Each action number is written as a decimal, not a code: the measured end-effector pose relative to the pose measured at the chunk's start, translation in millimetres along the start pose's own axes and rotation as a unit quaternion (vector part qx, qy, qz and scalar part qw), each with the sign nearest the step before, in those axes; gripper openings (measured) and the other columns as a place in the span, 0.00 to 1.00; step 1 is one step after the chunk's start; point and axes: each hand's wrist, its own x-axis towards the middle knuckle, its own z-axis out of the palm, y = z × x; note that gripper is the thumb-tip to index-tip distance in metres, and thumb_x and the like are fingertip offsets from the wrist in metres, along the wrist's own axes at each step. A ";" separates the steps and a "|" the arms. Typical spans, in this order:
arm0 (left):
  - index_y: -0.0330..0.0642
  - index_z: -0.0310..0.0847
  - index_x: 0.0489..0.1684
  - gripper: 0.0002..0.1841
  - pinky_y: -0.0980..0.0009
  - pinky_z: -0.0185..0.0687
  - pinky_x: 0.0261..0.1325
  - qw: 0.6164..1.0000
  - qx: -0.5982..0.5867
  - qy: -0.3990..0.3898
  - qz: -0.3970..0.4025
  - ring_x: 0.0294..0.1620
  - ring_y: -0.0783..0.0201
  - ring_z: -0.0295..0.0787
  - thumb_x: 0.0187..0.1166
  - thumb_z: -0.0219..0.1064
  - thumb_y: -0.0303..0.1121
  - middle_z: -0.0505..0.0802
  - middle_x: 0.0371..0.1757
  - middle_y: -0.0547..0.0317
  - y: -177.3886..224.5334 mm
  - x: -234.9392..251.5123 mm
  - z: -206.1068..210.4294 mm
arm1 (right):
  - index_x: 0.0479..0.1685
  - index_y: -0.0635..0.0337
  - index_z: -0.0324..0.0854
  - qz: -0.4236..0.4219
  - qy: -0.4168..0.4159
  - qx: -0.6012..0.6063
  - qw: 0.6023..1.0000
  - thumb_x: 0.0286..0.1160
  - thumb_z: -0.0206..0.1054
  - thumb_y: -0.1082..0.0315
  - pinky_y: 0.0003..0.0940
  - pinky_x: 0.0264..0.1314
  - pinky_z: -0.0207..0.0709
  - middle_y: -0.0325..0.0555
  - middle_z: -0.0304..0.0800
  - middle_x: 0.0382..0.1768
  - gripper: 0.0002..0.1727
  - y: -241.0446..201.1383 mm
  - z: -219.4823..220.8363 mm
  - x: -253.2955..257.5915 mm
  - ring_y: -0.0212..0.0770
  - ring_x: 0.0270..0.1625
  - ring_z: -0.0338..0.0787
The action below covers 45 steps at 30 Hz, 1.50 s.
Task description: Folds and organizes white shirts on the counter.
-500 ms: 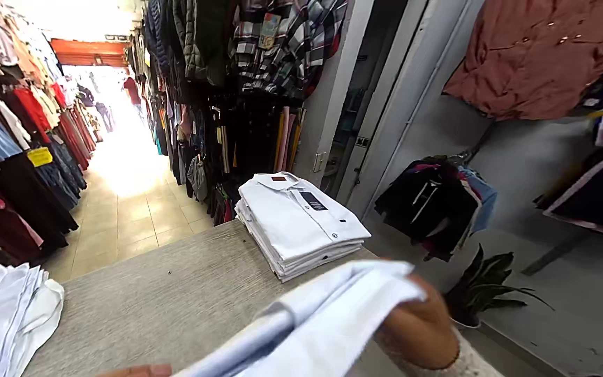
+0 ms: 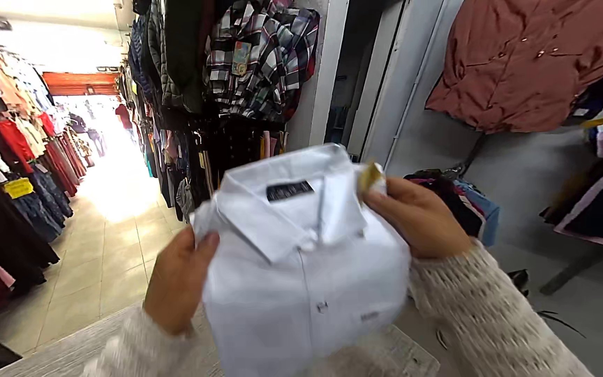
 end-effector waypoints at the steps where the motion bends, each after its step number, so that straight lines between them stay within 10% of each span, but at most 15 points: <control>1: 0.41 0.83 0.60 0.12 0.66 0.92 0.45 0.999 0.001 0.016 -0.044 0.38 0.71 0.93 0.87 0.59 0.34 0.95 0.40 0.62 -0.7 26.0 9.5 | 0.49 0.53 0.83 0.030 -0.011 -0.017 0.999 0.82 0.61 0.71 0.22 0.39 0.87 0.29 0.92 0.34 0.07 8.2 1.7 29.9 0.21 0.34 0.89; 5: 0.36 0.79 0.65 0.16 0.58 0.88 0.52 0.986 -0.024 0.042 -0.158 0.45 0.61 0.91 0.90 0.58 0.38 0.92 0.47 0.49 -71.2 121.9 30.7 | 0.58 0.63 0.82 0.175 -0.067 -0.116 0.975 0.86 0.63 0.62 0.34 0.45 0.82 0.44 0.89 0.39 0.14 92.8 21.7 130.5 0.31 0.36 0.85; 10: 0.27 0.73 0.71 0.23 0.48 0.82 0.62 0.938 -0.077 0.067 -0.332 0.58 0.47 0.87 0.90 0.57 0.40 0.87 0.60 0.34 -173.3 114.9 38.4 | 0.70 0.68 0.73 0.350 -0.161 -0.056 0.921 0.90 0.59 0.59 0.40 0.49 0.83 0.55 0.87 0.46 0.22 184.1 37.5 98.3 0.40 0.42 0.88; 15: 0.33 0.69 0.68 0.15 0.64 0.91 0.48 0.913 -0.176 -0.059 -0.363 0.42 0.63 0.93 0.95 0.47 0.34 0.91 0.45 0.50 -128.2 30.7 29.7 | 0.84 0.58 0.58 0.381 -0.178 -0.057 0.905 0.84 0.65 0.66 0.33 0.38 0.86 0.51 0.89 0.44 0.31 132.6 -0.2 36.2 0.37 0.34 0.90; 18: 0.35 0.70 0.62 0.10 0.66 0.95 0.48 0.893 -0.199 -0.134 -0.380 0.42 0.64 0.96 0.92 0.46 0.25 0.94 0.43 0.55 -92.9 -16.7 33.9 | 0.72 0.64 0.69 0.349 -0.188 -0.057 0.916 0.77 0.69 0.75 0.29 0.34 0.84 0.45 0.91 0.34 0.24 118.1 -20.8 -7.0 0.33 0.30 0.90; 30: 0.34 0.74 0.57 0.08 0.73 0.92 0.34 0.883 -0.175 -0.115 -0.419 0.32 0.65 0.96 0.86 0.57 0.19 0.95 0.36 0.54 -71.9 -64.1 63.0 | 0.45 0.61 0.79 0.308 -0.071 -0.097 0.944 0.75 0.72 0.75 0.23 0.32 0.80 0.36 0.87 0.24 0.07 144.5 -43.4 -73.8 0.26 0.25 0.86; 35: 0.37 0.76 0.44 0.03 0.77 0.86 0.24 0.869 -0.128 -0.160 -0.450 0.20 0.70 0.91 0.88 0.58 0.23 0.94 0.26 0.58 -63.8 -75.5 51.2 | 0.43 0.61 0.80 0.298 -0.058 -0.121 0.945 0.73 0.73 0.76 0.21 0.28 0.75 0.36 0.85 0.23 0.07 147.4 -41.7 -81.7 0.26 0.24 0.83; 38: 0.40 0.79 0.31 0.11 0.82 0.76 0.16 0.908 -0.094 -0.148 -0.380 0.11 0.77 0.80 0.87 0.58 0.26 0.88 0.16 0.67 -78.3 -84.3 37.0 | 0.57 0.67 0.79 0.276 -0.008 -0.092 0.957 0.82 0.64 0.73 0.30 0.42 0.83 0.45 0.88 0.39 0.10 160.8 -42.9 -77.7 0.32 0.37 0.87; 41: 0.31 0.76 0.58 0.11 0.75 0.82 0.41 0.939 -0.040 -0.066 -0.336 0.38 0.72 0.85 0.87 0.58 0.29 0.88 0.41 0.59 -93.5 -87.3 26.9 | 0.73 0.65 0.72 0.321 0.023 0.053 0.945 0.96 0.41 0.57 0.35 0.55 0.86 0.48 0.90 0.54 0.24 187.6 -35.8 -69.4 0.35 0.51 0.91; 45: 0.25 0.55 0.83 0.27 0.59 0.72 0.79 0.935 -0.102 -0.025 -0.338 0.78 0.52 0.76 0.91 0.52 0.34 0.75 0.79 0.32 -102.4 -91.9 36.7 | 0.72 0.58 0.73 0.354 0.027 0.081 0.931 0.95 0.32 0.46 0.32 0.52 0.87 0.41 0.91 0.48 0.32 193.4 -14.3 -68.6 0.30 0.48 0.91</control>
